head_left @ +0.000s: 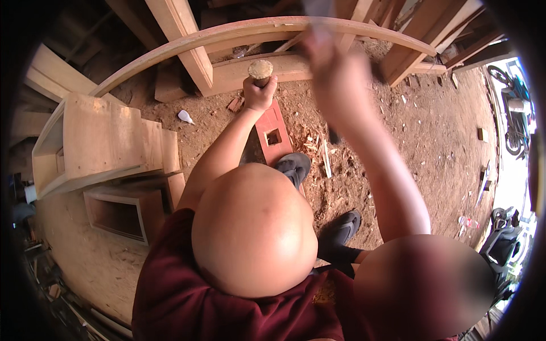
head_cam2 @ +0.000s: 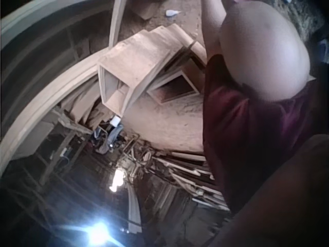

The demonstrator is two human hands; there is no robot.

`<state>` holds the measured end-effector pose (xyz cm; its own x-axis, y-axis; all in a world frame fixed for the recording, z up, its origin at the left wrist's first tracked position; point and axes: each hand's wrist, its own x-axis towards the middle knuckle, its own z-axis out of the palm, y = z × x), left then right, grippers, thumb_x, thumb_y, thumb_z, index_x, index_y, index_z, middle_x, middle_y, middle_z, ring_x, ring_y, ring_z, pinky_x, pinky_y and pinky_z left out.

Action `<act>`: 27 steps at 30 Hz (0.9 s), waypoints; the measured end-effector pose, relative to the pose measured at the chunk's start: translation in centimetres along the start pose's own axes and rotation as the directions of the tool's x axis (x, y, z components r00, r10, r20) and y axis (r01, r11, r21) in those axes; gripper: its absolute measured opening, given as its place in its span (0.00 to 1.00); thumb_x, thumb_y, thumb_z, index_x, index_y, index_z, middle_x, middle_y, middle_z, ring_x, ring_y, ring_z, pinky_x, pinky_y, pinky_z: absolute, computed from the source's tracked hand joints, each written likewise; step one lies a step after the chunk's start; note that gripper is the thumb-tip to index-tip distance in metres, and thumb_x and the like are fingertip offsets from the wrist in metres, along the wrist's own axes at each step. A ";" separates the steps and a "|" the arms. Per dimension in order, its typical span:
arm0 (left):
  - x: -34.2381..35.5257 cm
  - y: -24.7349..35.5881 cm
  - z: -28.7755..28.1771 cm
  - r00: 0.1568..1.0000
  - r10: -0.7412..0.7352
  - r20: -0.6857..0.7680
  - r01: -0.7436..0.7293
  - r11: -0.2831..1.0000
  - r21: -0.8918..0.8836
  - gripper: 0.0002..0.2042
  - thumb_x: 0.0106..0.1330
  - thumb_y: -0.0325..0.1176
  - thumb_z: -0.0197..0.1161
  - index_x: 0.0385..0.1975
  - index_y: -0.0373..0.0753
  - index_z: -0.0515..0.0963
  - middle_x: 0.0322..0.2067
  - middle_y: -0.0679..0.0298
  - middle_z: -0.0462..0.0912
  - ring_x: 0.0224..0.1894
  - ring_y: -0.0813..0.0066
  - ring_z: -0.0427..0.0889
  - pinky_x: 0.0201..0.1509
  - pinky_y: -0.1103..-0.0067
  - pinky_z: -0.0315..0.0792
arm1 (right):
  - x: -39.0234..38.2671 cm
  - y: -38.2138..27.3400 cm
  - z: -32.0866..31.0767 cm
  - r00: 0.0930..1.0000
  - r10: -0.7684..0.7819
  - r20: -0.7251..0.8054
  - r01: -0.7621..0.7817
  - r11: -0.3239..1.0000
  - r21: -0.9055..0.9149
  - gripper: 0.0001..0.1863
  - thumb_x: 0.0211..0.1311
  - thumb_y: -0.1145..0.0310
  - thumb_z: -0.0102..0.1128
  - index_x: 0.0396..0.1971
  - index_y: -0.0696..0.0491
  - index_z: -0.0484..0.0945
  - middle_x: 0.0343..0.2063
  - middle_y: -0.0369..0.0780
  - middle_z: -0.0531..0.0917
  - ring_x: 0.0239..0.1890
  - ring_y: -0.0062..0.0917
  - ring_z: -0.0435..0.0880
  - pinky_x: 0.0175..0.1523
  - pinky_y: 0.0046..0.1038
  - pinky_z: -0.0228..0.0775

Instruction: The person sits on the floor of a workshop and uses a hammer and a chisel to carve a curved wooden frame. They repeatedly strike the chisel to shape the wood, generating sawdust.

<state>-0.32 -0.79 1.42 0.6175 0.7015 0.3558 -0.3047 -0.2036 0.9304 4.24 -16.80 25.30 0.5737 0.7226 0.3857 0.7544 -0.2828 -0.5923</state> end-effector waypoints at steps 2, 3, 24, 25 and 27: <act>0.2 -0.7 -0.8 0.998 0.012 0.058 -0.013 0.999 0.031 0.09 0.61 0.30 0.64 0.20 0.39 0.73 0.14 0.76 0.70 0.18 0.86 0.69 0.23 0.82 0.62 | -2.6 3.8 4.8 0.936 0.204 0.289 -0.152 0.970 -0.190 0.21 0.71 0.54 0.46 0.34 0.61 0.73 0.25 0.55 0.80 0.29 0.51 0.80 0.35 0.45 0.72; -0.1 -0.5 0.0 0.998 0.021 0.058 -0.021 1.000 0.010 0.09 0.61 0.30 0.64 0.20 0.39 0.73 0.14 0.77 0.69 0.18 0.87 0.68 0.23 0.82 0.62 | -3.4 5.8 5.8 0.906 0.243 0.347 -0.205 0.968 -0.143 0.22 0.71 0.54 0.47 0.30 0.61 0.73 0.21 0.55 0.79 0.23 0.52 0.77 0.31 0.44 0.70; 0.2 -0.6 -2.8 0.998 -0.046 -0.041 0.033 0.965 -0.262 0.09 0.64 0.25 0.56 0.21 0.35 0.70 0.12 0.68 0.68 0.11 0.84 0.63 0.15 0.83 0.58 | -2.0 2.2 -1.6 0.795 0.451 0.406 -0.578 0.766 0.281 0.25 0.70 0.49 0.49 0.29 0.59 0.72 0.15 0.36 0.72 0.15 0.19 0.70 0.20 0.27 0.65; 0.3 -0.5 -2.6 0.998 -0.046 -0.046 0.033 0.965 -0.259 0.09 0.64 0.25 0.56 0.21 0.35 0.70 0.12 0.68 0.68 0.11 0.84 0.63 0.15 0.83 0.58 | -2.0 2.3 -1.5 0.802 0.438 0.406 -0.567 0.771 0.290 0.25 0.70 0.49 0.49 0.29 0.59 0.72 0.15 0.36 0.72 0.15 0.19 0.70 0.20 0.27 0.64; 0.2 -0.4 -2.4 0.997 -0.051 -0.059 0.035 0.969 -0.244 0.09 0.63 0.25 0.56 0.20 0.35 0.70 0.12 0.68 0.68 0.11 0.84 0.64 0.15 0.83 0.59 | -2.0 2.4 -1.4 0.817 0.410 0.405 -0.544 0.780 0.308 0.25 0.71 0.48 0.49 0.28 0.59 0.72 0.15 0.35 0.72 0.15 0.19 0.70 0.20 0.26 0.64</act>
<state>-1.79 1.08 0.94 0.5886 0.7499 0.3021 -0.4509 -0.0057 0.8926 5.36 -19.81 24.05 0.6494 0.7297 -0.2140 0.1784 -0.4198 -0.8899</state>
